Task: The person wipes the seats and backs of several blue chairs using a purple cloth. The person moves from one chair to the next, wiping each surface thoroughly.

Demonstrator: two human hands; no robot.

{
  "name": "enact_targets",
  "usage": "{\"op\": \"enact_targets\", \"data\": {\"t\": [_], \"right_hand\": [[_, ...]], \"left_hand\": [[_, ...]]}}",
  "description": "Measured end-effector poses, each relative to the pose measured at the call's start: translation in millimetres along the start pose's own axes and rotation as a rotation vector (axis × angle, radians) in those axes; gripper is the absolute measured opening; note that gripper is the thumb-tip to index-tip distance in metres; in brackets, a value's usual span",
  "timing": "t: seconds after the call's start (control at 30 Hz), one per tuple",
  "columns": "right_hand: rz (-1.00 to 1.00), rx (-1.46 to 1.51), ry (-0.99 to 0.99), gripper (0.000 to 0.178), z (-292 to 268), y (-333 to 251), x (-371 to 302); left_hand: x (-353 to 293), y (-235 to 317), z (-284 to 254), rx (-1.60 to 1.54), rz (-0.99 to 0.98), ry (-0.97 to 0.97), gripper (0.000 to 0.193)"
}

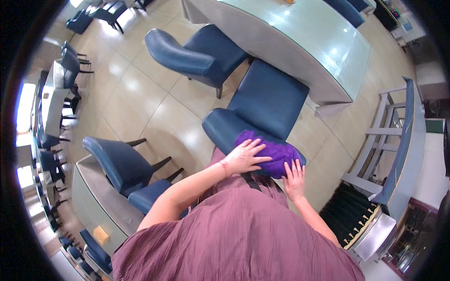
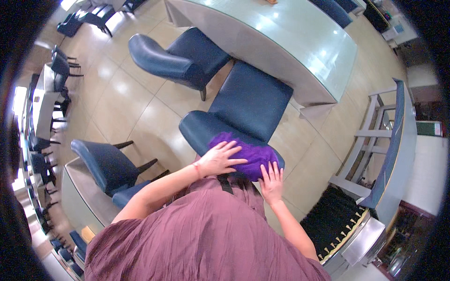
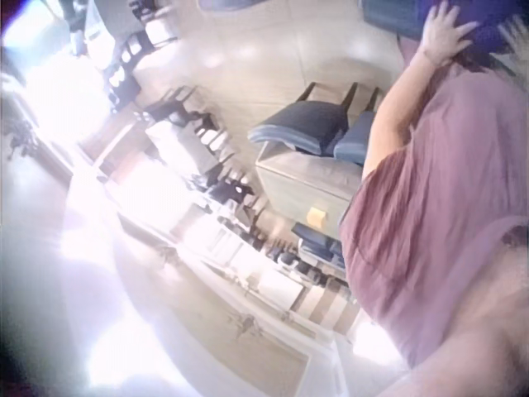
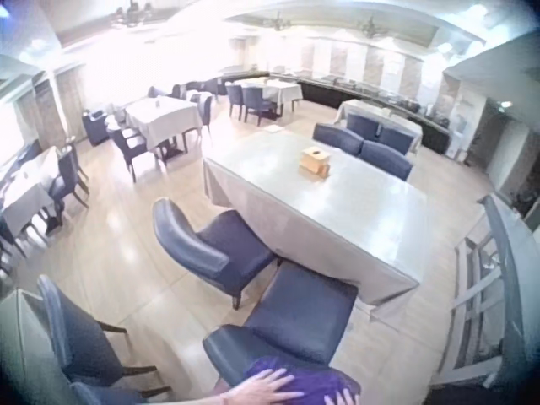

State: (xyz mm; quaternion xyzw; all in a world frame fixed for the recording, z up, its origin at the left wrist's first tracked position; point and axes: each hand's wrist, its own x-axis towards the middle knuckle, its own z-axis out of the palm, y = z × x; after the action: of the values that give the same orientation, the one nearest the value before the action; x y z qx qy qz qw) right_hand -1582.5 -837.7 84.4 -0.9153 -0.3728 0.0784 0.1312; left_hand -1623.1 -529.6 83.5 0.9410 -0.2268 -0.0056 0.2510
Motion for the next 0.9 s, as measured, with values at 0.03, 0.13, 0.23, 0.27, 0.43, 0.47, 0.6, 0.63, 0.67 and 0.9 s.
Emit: {"op": "enact_targets", "data": {"t": [0.03, 0.13, 0.23, 0.27, 0.43, 0.47, 0.6, 0.63, 0.67, 0.9], "right_hand": [[-0.020, 0.021, -0.012, 0.062, -0.8, -5.1, 5.4], [-0.105, 0.051, 0.020, 0.064, 6.3, -14.7, 27.7], [-0.171, 0.060, 0.081, 0.059, 17.8, -27.5, 59.2], [-0.155, 0.070, 0.079, 0.058, 23.8, -30.0, 66.1], [-0.105, 0.094, 0.114, 0.054, 29.6, -29.6, 87.6], [-0.105, 0.096, 0.138, 0.053, 29.0, -28.1, 93.1], [-0.102, 0.074, 0.225, 0.051, 25.9, -14.1, 127.1], [-0.103, 0.070, 0.242, 0.051, 24.6, -10.2, 138.0], [-0.099, 0.072, 0.257, 0.050, 24.2, -6.7, 146.4], [-0.057, 0.073, 0.322, 0.045, 23.0, 11.2, 209.3]], "left_hand": [[-8.3, -9.8, -15.9, 0.008, -0.009, -0.030, 0.061], [-31.1, -43.6, -53.5, 0.114, -0.073, -0.128, 0.076], [-46.8, -68.2, -69.2, 0.257, -0.132, -0.231, 0.088], [-47.5, -73.7, -69.6, 0.239, -0.139, -0.250, 0.092], [-35.2, -89.2, -65.6, 0.275, -0.173, -0.231, 0.094], [-32.5, -94.2, -65.7, 0.279, -0.174, -0.221, 0.095], [-5.1, -123.0, -72.7, 0.281, -0.161, -0.164, 0.097], [4.4, -130.9, -77.1, 0.277, -0.159, -0.158, 0.097], [11.3, -138.8, -77.9, 0.271, -0.146, -0.135, 0.097], [56.1, -194.0, -97.1, 0.301, -0.107, -0.115, 0.096]]}}
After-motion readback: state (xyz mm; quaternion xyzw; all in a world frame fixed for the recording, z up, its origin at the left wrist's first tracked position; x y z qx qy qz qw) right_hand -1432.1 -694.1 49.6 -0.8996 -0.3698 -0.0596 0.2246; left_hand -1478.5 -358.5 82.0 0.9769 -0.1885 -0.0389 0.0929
